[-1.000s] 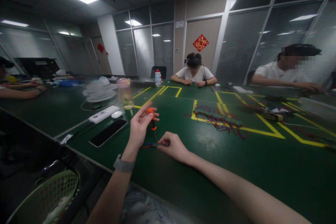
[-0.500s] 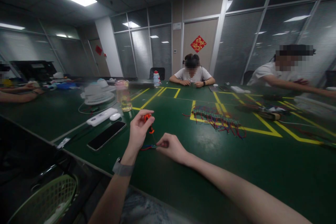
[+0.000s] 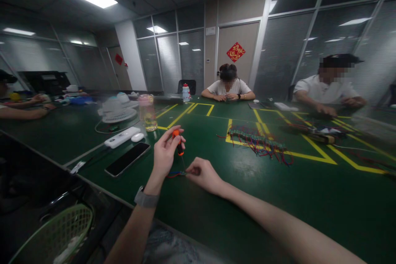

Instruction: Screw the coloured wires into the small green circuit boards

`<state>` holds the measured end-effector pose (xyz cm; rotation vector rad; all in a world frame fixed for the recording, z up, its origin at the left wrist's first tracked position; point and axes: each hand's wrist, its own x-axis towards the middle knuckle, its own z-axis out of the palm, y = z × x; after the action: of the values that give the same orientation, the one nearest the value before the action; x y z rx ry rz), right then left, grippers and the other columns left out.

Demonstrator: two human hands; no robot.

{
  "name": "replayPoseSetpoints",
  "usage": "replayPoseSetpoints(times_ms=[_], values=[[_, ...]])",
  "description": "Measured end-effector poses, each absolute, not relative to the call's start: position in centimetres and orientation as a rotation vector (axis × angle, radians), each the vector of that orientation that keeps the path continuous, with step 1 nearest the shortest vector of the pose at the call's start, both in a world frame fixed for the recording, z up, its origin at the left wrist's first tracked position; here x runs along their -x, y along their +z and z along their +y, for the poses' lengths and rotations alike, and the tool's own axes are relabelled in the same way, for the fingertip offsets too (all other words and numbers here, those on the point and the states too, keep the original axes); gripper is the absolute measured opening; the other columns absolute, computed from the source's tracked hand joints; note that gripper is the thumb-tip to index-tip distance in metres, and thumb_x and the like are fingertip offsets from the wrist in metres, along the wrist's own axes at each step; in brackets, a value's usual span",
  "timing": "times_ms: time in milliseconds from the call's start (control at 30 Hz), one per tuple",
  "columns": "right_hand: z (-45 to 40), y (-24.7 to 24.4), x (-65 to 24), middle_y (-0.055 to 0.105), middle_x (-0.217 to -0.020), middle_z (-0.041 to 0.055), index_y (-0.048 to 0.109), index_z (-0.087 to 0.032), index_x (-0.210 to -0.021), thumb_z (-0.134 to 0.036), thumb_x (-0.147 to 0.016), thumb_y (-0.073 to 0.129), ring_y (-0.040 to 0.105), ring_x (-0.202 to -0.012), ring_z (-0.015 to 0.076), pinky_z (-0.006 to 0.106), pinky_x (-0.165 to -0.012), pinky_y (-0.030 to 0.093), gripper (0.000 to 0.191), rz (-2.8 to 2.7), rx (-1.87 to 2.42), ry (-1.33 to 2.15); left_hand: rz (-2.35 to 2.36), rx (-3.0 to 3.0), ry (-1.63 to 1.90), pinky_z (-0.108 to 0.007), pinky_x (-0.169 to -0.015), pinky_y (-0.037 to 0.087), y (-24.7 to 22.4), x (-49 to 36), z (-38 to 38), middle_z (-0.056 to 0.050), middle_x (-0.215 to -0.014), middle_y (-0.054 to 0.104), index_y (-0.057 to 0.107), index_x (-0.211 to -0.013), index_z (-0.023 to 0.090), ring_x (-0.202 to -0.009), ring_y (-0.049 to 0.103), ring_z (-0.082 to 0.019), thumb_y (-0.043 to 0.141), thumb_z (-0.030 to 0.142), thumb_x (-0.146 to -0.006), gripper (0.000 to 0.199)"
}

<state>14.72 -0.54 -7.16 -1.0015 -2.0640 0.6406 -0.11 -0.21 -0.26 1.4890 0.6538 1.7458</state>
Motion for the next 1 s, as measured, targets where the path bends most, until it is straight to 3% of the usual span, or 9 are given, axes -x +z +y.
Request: replayPoseSetpoints(times_ms=[267,467,633,733,867,1000], values=[[-0.6,-7.1,-14.7,0.057,-0.072,0.0013,0.07,-0.015,-0.076,-0.013,-0.071,0.068,0.052,-0.064,0.0123,0.023,-0.058,0.04,0.006,-2.066,0.982,0.641,0.656,-1.577,1.717,-0.021,-0.059,0.05,-0.2,-0.1,-0.6,-0.007,-0.102,0.059,0.058,-0.111,0.018,-0.068,0.058,-0.009,0.056,0.028,-0.085,0.027],[-0.7,-7.0,-14.7,0.058,-0.073,0.0017,0.07,-0.015,-0.077,-0.012,-0.072,0.068,0.052,-0.064,0.0121,0.023,-0.058,0.04,0.006,-2.073,1.0,0.644,0.714,-1.753,1.684,-0.022,-0.063,0.05,-0.1,-0.3,-1.1,-0.007,-0.113,0.053,0.059,-0.115,0.023,-0.075,0.056,-0.01,0.04,0.031,-0.093,0.03],[-0.8,-7.1,-14.7,0.059,-0.074,0.0016,0.07,-0.015,-0.077,-0.013,-0.071,0.067,0.053,-0.065,0.0123,0.023,-0.059,0.041,0.007,-2.067,1.005,0.64,0.79,-1.837,1.761,-0.024,-0.072,0.05,-0.2,-0.6,-1.1,-0.006,-0.103,0.052,0.06,-0.106,0.022,-0.089,0.056,-0.015,0.054,0.026,-0.086,0.021],[-0.7,-7.2,-14.7,0.059,-0.075,0.0014,0.07,-0.016,-0.077,-0.013,-0.072,0.067,0.053,-0.065,0.0123,0.023,-0.059,0.042,0.007,-2.066,1.007,0.647,0.774,-1.832,1.819,-0.029,-0.082,0.049,-0.3,-0.9,-1.0,-0.007,-0.11,0.052,0.058,-0.102,0.021,-0.098,0.056,-0.018,0.056,0.023,-0.084,0.019],[-0.6,-7.3,-14.7,0.058,-0.074,0.0013,0.07,-0.016,-0.078,-0.014,-0.072,0.068,0.052,-0.064,0.0118,0.023,-0.057,0.041,0.008,-2.073,1.001,0.65,0.656,-1.676,1.741,-0.026,-0.069,0.054,-0.5,-1.0,-1.0,-0.006,-0.106,0.057,0.053,-0.106,0.02,-0.082,0.062,-0.014,0.057,0.025,-0.084,0.023],[-0.5,-7.3,-14.7,0.056,-0.071,0.0003,0.07,-0.016,-0.077,-0.014,-0.072,0.067,0.051,-0.063,0.0115,0.022,-0.057,0.04,0.007,-2.08,0.988,0.638,0.778,-1.716,1.79,-0.021,-0.064,0.052,-0.5,-0.8,-1.0,-0.004,-0.094,0.057,0.06,-0.1,0.02,-0.078,0.059,-0.012,0.061,0.029,-0.081,0.021]])
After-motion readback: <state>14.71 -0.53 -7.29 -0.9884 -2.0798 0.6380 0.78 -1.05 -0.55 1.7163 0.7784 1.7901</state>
